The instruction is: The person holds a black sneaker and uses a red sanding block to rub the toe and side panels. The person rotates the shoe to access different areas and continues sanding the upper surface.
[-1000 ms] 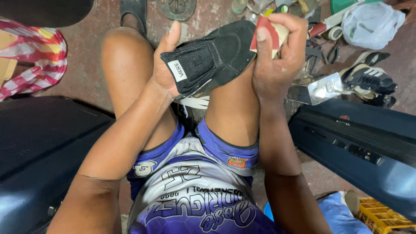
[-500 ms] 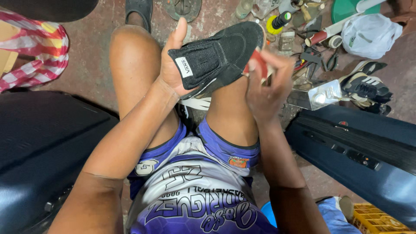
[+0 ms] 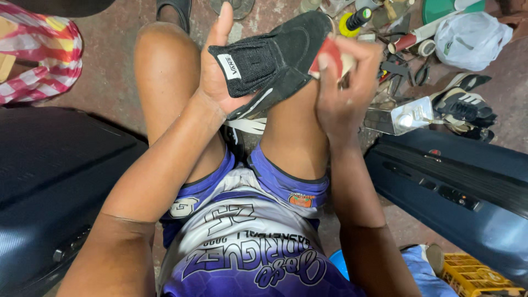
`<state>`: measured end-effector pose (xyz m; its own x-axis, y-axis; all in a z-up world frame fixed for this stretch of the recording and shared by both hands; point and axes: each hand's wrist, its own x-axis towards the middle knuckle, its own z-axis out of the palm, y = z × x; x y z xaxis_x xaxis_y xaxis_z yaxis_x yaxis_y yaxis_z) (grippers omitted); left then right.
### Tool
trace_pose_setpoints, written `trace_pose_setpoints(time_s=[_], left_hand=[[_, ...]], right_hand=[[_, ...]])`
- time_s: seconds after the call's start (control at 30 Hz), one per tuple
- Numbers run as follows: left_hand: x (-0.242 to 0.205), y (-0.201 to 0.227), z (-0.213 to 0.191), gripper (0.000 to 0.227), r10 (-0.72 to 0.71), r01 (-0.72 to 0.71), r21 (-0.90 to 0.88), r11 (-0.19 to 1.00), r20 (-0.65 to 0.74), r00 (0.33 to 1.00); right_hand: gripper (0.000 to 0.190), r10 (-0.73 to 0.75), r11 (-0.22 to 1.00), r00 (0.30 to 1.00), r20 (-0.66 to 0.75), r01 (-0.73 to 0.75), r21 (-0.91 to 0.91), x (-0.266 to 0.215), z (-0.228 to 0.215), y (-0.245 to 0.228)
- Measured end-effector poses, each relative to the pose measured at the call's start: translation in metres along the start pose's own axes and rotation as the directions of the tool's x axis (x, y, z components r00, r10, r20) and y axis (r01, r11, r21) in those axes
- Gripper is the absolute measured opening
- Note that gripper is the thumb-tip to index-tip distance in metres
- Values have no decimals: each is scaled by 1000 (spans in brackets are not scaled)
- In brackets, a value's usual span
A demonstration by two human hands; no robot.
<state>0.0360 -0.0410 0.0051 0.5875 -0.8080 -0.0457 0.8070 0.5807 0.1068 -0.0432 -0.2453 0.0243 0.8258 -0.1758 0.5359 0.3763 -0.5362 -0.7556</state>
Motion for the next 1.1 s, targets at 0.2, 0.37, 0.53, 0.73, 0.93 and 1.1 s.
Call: trace_pose_setpoints(time_s=[0.2, 0.37, 0.53, 0.73, 0.93, 1.1], left_hand=[[0, 0, 12, 101, -38, 38, -12, 999, -35, 999], [0, 2, 11, 98, -18, 18, -33, 999, 6, 1000], [-1, -1, 0, 96, 2, 0, 31, 1000, -40, 999], [3, 4, 7, 95, 28, -28, 29, 999, -26, 999], [1, 0, 4, 95, 19, -18, 37, 999, -25, 999], [0, 1, 0, 93, 55, -53, 90, 995, -20, 998]], right_hand=[[24, 101, 990, 995, -26, -98, 101, -4, -1, 8], [26, 17, 999, 1000, -26, -19, -46, -2, 5, 17], [26, 125, 977, 992, -26, -118, 176, -10, 3, 16], [25, -4, 998, 1000, -25, 3, -64, 6, 8, 17], [24, 116, 988, 991, -66, -108, 114, -7, 2, 17], [20, 53, 998, 999, -8, -53, 15, 7, 5, 0]])
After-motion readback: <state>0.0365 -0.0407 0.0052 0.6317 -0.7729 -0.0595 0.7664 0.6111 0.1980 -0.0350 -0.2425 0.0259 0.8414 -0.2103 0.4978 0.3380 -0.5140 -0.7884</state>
